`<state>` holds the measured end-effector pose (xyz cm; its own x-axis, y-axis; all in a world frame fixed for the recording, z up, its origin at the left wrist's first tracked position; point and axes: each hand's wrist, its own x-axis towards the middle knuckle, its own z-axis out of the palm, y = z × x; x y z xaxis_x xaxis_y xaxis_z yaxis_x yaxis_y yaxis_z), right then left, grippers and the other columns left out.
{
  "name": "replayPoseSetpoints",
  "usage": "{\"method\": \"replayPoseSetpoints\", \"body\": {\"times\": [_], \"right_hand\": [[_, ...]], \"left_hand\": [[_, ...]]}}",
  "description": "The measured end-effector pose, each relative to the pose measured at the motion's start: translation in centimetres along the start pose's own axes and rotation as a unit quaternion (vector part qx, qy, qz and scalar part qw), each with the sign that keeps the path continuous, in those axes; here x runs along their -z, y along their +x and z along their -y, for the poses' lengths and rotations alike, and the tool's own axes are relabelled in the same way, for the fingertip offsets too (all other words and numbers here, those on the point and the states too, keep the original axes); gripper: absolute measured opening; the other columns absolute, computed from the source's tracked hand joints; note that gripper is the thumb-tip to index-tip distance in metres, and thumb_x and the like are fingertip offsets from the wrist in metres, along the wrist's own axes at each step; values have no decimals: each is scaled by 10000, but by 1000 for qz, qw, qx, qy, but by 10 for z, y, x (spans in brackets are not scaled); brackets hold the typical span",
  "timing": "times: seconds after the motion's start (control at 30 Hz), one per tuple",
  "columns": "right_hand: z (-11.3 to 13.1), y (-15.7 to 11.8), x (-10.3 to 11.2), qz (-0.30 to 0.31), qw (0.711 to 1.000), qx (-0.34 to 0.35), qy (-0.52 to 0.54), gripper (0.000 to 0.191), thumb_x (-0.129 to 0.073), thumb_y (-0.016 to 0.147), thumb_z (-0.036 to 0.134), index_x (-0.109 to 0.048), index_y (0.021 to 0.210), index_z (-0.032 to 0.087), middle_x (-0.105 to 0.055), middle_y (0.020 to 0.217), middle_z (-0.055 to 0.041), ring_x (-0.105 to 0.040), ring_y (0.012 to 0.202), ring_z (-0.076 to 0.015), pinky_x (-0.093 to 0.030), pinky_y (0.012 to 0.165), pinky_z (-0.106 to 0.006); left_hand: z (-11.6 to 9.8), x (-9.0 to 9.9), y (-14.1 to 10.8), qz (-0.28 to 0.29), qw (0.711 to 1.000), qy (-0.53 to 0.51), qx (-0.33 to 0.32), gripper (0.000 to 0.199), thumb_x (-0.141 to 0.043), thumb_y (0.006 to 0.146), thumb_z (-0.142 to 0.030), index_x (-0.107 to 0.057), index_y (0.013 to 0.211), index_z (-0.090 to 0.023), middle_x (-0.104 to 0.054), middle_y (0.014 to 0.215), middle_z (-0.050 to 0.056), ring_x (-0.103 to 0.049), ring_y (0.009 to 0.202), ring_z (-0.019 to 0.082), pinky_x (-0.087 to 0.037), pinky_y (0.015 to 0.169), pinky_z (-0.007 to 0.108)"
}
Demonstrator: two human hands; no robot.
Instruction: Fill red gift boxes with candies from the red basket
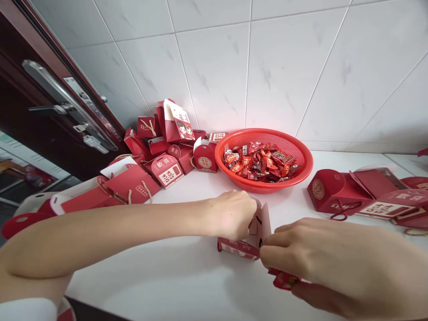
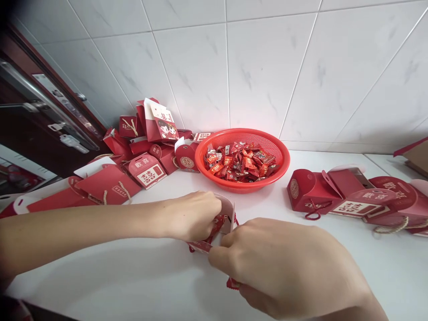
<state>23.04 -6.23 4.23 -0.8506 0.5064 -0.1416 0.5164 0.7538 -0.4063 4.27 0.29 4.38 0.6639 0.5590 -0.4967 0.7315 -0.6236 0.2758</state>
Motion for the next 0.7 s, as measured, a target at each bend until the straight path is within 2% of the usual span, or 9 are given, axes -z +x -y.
{"method": "replayPoseSetpoints", "body": {"times": [0.07,0.17,0.27,0.4,0.47,0.53,0.6,0.7], "right_hand": [[0,0,-5,-14,1000,13,8,165,-630,821,95,-674,906,228,-712,806,-21,-638,655,-190,-340,537,-294],[0,0,-11,-33,999,27,17,152,-616,837,105,-677,907,226,-699,791,-19,-615,637,-182,-348,546,-288],[1,0,-13,-36,999,25,19,155,-602,853,107,-680,924,221,-698,808,-23,-616,649,-181,-367,562,-283],[3,0,-13,-25,999,18,12,186,-590,857,93,-680,954,224,-709,833,-29,-632,674,-186,-392,575,-278],[4,0,-13,-24,1000,15,8,187,-590,856,95,-676,956,227,-716,843,-33,-643,683,-192,-399,574,-279],[5,-1,-14,-21,1000,15,5,173,-584,858,97,-667,934,228,-715,832,-32,-648,679,-193,-402,570,-280],[6,-2,-14,-16,1000,17,1,169,-573,861,90,-656,910,229,-711,819,-27,-651,669,-192,-403,569,-282],[5,-4,-10,-17,1000,21,5,161,-572,871,94,-649,900,233,-711,828,-26,-660,681,-195,-408,575,-283]], "left_hand": [[2,-3,2,-2,1000,-25,-14,319,-602,695,-34,-775,923,-175,-790,942,65,-689,709,202,-393,489,256],[4,-4,6,2,998,-53,-19,377,-572,702,-21,-781,974,-178,-783,839,61,-688,674,208,-385,468,254],[-1,-1,13,34,998,-48,22,429,-579,699,-11,-791,1032,-178,-785,828,69,-683,630,215,-402,463,266],[-16,3,18,86,995,34,48,354,-657,704,-30,-790,1028,-84,-793,973,152,-712,751,269,-442,499,293],[-19,0,21,95,994,31,50,344,-687,688,-32,-781,1017,-65,-788,1010,162,-713,753,263,-449,499,287],[-16,-6,24,93,995,-11,43,354,-693,688,-49,-771,1029,-103,-788,930,114,-697,682,229,-446,494,273],[-10,-14,27,68,996,-54,22,334,-698,676,-60,-764,988,-156,-765,804,61,-683,656,213,-440,502,264],[-1,-22,30,21,995,-93,11,160,-717,641,-78,-731,760,-183,-698,640,22,-645,579,204,-419,473,268]]}}
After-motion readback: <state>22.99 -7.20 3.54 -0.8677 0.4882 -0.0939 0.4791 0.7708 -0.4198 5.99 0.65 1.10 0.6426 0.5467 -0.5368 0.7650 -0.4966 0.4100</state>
